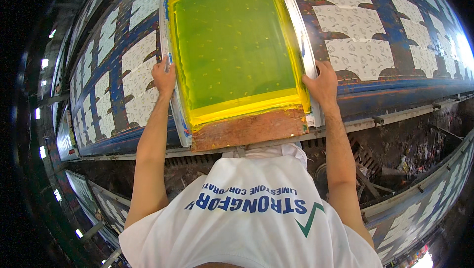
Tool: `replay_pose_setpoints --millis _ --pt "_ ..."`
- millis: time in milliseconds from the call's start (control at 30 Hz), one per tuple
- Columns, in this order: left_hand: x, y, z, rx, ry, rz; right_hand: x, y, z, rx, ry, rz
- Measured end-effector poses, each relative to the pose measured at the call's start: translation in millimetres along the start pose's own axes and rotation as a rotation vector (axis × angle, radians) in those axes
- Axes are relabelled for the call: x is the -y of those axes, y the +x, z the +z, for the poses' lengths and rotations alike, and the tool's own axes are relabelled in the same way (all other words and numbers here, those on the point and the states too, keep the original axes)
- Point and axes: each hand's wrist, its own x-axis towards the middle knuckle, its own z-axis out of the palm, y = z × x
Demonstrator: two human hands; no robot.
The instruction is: The person uses a squeegee to pull green ink across a screen printing frame, repeatedly coating the mesh to transfer ink onto the substrate below. The person maintains steady pressure and consistent strokes throughout the process.
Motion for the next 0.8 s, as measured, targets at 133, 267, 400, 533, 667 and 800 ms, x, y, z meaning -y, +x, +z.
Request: replay_pose_setpoints --millis 133,267,400,533,667,800 --pt "3.5 -2.2 5.6 0.048 -0.023 0.014 1.5 -3.6 -1.5 0.033 -0.016 0.029" --pt "5.6 -1.2 5.4 0.029 -0.039 0.05 22.1 -18.0 -12.4 -0.052 -0.099 -0.052" --pt "5.8 -2.8 4.5 0.012 -0.032 0.09 65.2 -54.5 -23.2 0.172 0.056 -0.303" --pt "4.1 -7.0 5.2 -0.009 -0.039 0.107 117.4 -90.6 -7.5 0.633 0.04 -0.645" --pt "4.6 -8.8 9.1 -0.064 -0.033 0.156 147.6 -98.7 0.9 0.777 -0.178 -0.778" --pt "7.0 -8.3 14.3 -0.099 -0.086 0.143 165.5 -104.4 7.1 0.683 -0.25 -0.74"
